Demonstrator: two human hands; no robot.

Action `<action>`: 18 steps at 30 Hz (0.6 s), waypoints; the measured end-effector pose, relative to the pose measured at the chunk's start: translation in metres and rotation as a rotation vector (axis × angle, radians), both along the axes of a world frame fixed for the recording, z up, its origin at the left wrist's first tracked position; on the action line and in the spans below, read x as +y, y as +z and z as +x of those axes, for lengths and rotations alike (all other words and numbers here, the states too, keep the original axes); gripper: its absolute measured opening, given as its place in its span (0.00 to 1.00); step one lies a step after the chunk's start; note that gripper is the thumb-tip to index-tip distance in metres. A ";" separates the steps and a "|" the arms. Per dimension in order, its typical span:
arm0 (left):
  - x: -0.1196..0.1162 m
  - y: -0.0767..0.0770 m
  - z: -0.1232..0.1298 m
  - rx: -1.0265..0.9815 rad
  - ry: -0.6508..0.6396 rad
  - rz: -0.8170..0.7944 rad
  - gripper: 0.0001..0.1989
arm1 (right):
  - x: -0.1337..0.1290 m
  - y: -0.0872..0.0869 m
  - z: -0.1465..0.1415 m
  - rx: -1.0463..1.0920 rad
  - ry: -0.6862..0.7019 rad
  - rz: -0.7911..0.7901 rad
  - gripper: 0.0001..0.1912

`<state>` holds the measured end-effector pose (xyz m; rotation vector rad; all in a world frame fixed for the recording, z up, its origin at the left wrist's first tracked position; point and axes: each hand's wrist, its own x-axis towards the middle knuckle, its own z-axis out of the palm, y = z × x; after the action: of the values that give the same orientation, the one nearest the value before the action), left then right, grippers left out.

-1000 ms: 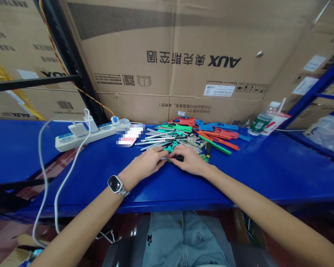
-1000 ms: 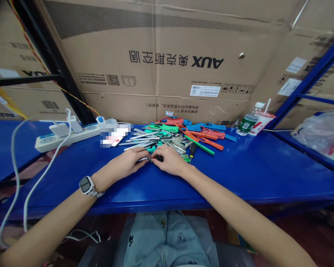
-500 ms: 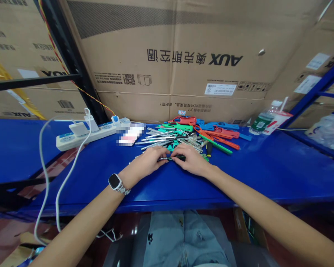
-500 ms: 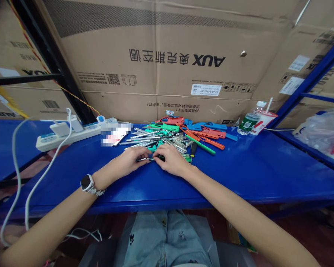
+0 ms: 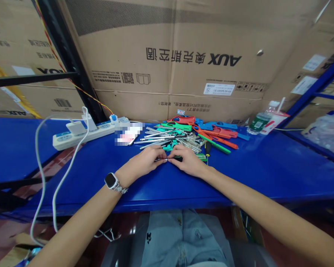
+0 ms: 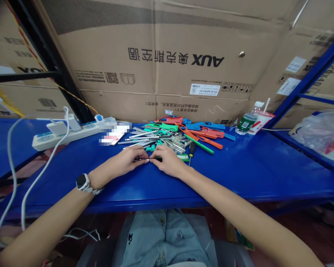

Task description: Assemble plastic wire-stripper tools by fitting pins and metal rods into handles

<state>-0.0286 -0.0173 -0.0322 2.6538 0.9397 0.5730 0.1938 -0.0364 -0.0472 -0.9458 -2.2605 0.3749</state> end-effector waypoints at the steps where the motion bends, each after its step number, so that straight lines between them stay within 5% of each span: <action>1: 0.000 -0.001 0.001 -0.004 -0.007 0.009 0.06 | 0.000 -0.001 0.000 0.011 -0.003 -0.001 0.05; 8: 0.000 -0.001 0.001 -0.027 0.008 0.031 0.04 | -0.001 -0.001 -0.003 0.034 -0.015 -0.004 0.04; 12: -0.006 0.002 0.001 -0.014 0.058 0.022 0.05 | -0.005 0.014 0.001 0.084 0.000 0.053 0.15; 18: -0.015 0.008 0.008 0.028 0.054 0.079 0.15 | -0.017 0.033 0.057 -0.039 -0.104 0.122 0.16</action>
<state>-0.0205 -0.0327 -0.0238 2.7204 1.0196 0.5987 0.2512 -0.0535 -0.0145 -1.0093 -2.2308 0.1729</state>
